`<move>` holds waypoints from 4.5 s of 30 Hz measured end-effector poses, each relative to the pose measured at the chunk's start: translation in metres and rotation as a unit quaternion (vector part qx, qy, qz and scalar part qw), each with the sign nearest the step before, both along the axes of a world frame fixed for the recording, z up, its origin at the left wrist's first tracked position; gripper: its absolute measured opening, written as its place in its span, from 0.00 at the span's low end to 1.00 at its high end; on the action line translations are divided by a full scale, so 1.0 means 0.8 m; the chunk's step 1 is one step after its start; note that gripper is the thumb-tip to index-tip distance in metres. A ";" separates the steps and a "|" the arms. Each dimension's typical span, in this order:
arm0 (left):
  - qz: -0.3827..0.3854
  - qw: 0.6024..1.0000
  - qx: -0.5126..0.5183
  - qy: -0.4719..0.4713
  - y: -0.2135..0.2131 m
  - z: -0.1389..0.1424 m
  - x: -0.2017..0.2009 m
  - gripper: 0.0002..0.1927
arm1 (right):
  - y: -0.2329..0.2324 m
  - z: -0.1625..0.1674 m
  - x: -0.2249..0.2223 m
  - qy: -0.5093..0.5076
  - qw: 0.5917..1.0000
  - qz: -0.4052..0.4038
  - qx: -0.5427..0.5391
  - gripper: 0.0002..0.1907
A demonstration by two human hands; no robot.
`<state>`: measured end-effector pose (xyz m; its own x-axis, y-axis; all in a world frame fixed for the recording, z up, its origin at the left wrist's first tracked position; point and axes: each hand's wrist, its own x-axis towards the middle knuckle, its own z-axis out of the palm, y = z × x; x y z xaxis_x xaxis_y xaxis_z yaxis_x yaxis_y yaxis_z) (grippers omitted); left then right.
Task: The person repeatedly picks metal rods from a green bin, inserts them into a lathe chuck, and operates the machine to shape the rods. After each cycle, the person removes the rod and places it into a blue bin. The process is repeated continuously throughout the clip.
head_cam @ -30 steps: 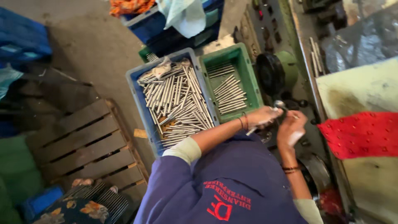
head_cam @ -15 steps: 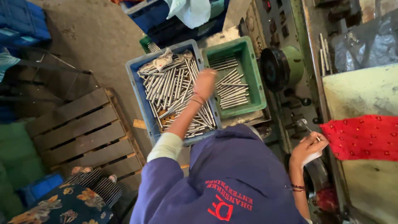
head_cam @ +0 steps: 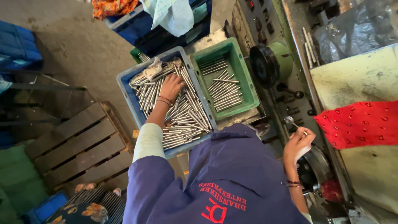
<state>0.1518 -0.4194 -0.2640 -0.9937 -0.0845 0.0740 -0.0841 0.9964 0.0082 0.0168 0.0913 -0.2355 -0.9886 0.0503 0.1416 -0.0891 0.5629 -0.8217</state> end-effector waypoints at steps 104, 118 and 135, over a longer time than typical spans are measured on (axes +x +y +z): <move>-0.020 0.652 0.758 0.025 0.686 0.234 -0.217 0.18 | 0.172 0.197 -0.013 0.133 0.969 -0.178 -0.110 0.08; 0.081 0.430 0.870 -0.229 0.864 0.253 -0.406 0.09 | 0.457 0.258 -0.149 0.245 0.950 -0.191 0.042 0.10; 0.243 0.323 0.909 -0.098 1.020 0.164 -0.694 0.06 | 0.569 0.253 -0.246 0.014 0.959 -0.196 0.205 0.20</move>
